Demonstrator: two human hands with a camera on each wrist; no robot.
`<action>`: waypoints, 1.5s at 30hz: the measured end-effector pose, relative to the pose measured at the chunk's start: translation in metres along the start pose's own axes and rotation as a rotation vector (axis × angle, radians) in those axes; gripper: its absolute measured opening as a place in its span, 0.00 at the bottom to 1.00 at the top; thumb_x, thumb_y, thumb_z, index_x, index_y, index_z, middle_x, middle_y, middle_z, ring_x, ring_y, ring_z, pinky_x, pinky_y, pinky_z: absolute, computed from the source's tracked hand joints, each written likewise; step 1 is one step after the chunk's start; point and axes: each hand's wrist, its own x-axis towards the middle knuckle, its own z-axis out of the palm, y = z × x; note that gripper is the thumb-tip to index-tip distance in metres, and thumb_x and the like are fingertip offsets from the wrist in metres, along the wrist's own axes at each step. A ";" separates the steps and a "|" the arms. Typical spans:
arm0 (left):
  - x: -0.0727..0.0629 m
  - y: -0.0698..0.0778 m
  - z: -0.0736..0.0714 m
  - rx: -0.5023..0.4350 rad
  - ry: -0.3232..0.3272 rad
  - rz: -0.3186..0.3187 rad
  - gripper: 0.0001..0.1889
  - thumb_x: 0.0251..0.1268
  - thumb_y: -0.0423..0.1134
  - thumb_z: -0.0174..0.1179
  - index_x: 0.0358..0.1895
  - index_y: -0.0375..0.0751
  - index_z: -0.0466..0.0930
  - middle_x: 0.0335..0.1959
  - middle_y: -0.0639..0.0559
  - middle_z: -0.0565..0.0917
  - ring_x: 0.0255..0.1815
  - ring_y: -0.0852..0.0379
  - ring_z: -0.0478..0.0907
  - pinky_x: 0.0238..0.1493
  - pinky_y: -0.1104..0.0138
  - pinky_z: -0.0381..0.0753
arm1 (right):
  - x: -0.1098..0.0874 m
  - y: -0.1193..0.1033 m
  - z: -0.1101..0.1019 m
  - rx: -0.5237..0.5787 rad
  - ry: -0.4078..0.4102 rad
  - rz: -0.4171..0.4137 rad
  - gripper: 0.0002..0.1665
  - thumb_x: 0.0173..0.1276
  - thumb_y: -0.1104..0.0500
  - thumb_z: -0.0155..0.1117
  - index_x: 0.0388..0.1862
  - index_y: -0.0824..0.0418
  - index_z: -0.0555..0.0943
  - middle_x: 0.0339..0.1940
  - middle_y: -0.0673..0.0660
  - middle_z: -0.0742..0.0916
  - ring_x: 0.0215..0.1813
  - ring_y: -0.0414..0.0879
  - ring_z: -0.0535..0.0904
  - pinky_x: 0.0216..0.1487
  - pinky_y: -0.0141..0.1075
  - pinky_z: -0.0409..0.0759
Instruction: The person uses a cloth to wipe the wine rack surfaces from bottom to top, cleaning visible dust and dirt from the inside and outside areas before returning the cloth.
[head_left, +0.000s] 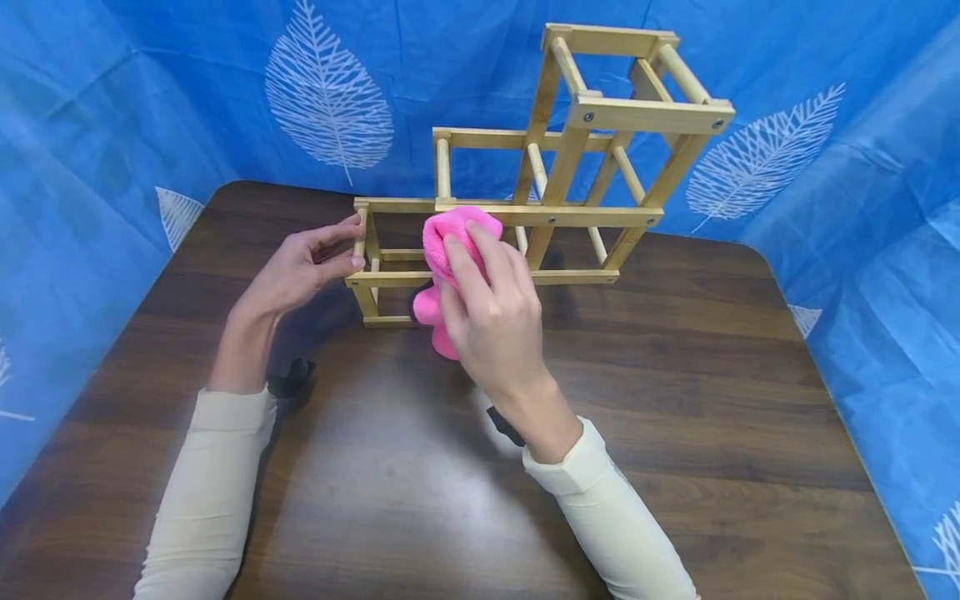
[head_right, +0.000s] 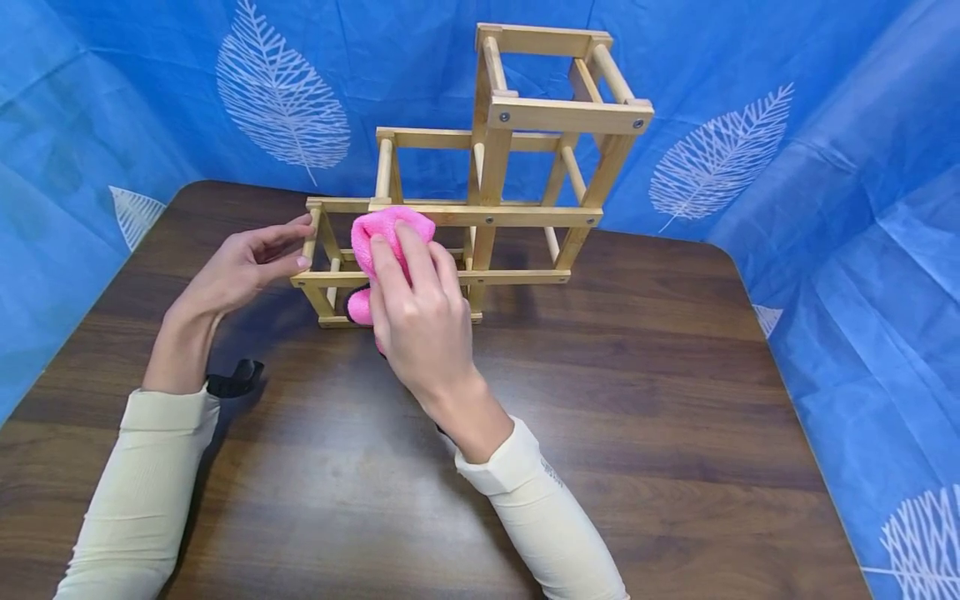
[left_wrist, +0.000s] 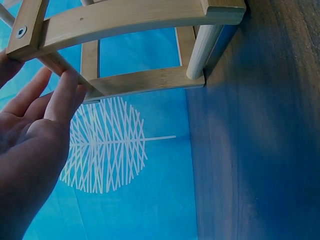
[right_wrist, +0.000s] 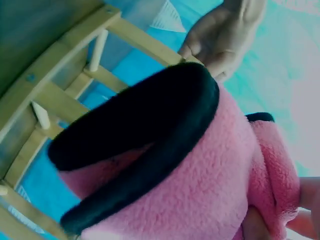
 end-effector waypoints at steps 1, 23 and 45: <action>0.000 0.000 0.000 -0.003 -0.002 -0.003 0.28 0.70 0.36 0.61 0.71 0.33 0.67 0.78 0.53 0.57 0.77 0.49 0.54 0.70 0.53 0.63 | 0.002 -0.001 0.002 -0.017 -0.014 0.000 0.17 0.63 0.66 0.67 0.52 0.70 0.83 0.53 0.69 0.83 0.50 0.63 0.79 0.57 0.46 0.79; 0.000 0.001 -0.001 -0.006 0.006 0.007 0.26 0.70 0.36 0.61 0.69 0.32 0.69 0.78 0.53 0.57 0.77 0.50 0.55 0.68 0.59 0.66 | -0.014 -0.010 0.025 -0.243 -0.206 -0.024 0.17 0.63 0.64 0.65 0.52 0.64 0.85 0.54 0.63 0.84 0.49 0.62 0.80 0.46 0.47 0.85; 0.002 -0.001 0.003 -0.003 0.014 -0.004 0.36 0.69 0.40 0.62 0.77 0.45 0.58 0.75 0.46 0.64 0.72 0.46 0.64 0.64 0.57 0.71 | -0.039 -0.018 0.037 -0.161 -0.534 -0.176 0.33 0.47 0.53 0.82 0.53 0.61 0.83 0.53 0.59 0.82 0.48 0.59 0.80 0.48 0.43 0.82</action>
